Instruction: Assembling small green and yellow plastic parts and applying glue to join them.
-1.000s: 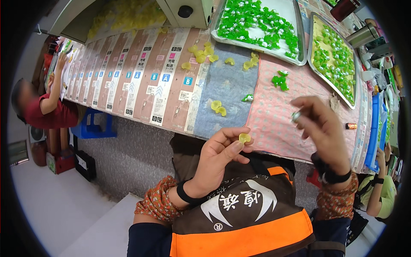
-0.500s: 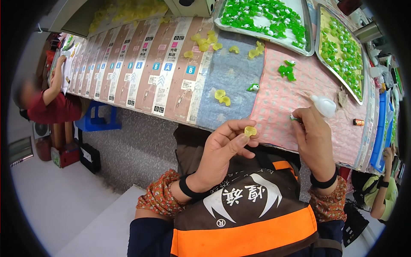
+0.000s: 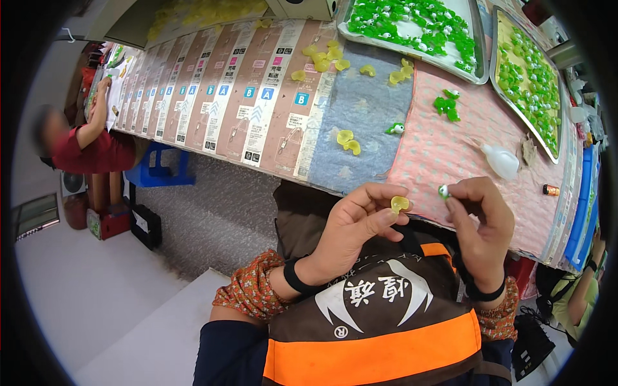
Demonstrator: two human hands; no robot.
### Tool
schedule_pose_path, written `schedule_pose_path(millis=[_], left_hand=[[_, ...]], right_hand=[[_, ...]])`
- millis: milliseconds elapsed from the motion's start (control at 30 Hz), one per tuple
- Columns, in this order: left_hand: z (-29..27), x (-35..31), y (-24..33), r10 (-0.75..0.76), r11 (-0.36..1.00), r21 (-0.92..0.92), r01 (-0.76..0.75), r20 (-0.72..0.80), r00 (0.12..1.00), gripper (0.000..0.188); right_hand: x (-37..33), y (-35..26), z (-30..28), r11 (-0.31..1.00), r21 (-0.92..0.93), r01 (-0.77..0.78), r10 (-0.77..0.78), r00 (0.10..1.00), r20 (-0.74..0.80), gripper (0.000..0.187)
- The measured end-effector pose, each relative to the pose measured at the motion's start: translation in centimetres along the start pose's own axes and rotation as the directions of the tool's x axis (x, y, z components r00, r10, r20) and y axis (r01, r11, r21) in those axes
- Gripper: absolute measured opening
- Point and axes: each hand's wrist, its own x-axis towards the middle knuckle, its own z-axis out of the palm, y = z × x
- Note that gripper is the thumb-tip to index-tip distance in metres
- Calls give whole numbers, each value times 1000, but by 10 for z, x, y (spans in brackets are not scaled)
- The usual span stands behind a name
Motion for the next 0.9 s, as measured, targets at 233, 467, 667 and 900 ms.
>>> schedule_pose_path(millis=[233, 467, 667, 900], left_hand=[[2, 1, -3, 77, 996, 49, -78, 24, 997, 34], [2, 0, -7, 157, 979, 116, -165, 72, 985, 33], [5, -1, -9, 190, 971, 134, -199, 76, 979, 35], [3, 0, -9, 203, 952, 218, -216, 80, 976, 34]], right_hand=[[-7, -16, 21, 925, 21, 380, -380, 925, 12, 27], [-14, -11, 26, 885, -53, 463, -464, 886, -11, 31], [-15, -7, 32, 877, -60, 476, -477, 879, -11, 31], [-16, -7, 32, 897, -38, 441, -442, 897, -12, 29]])
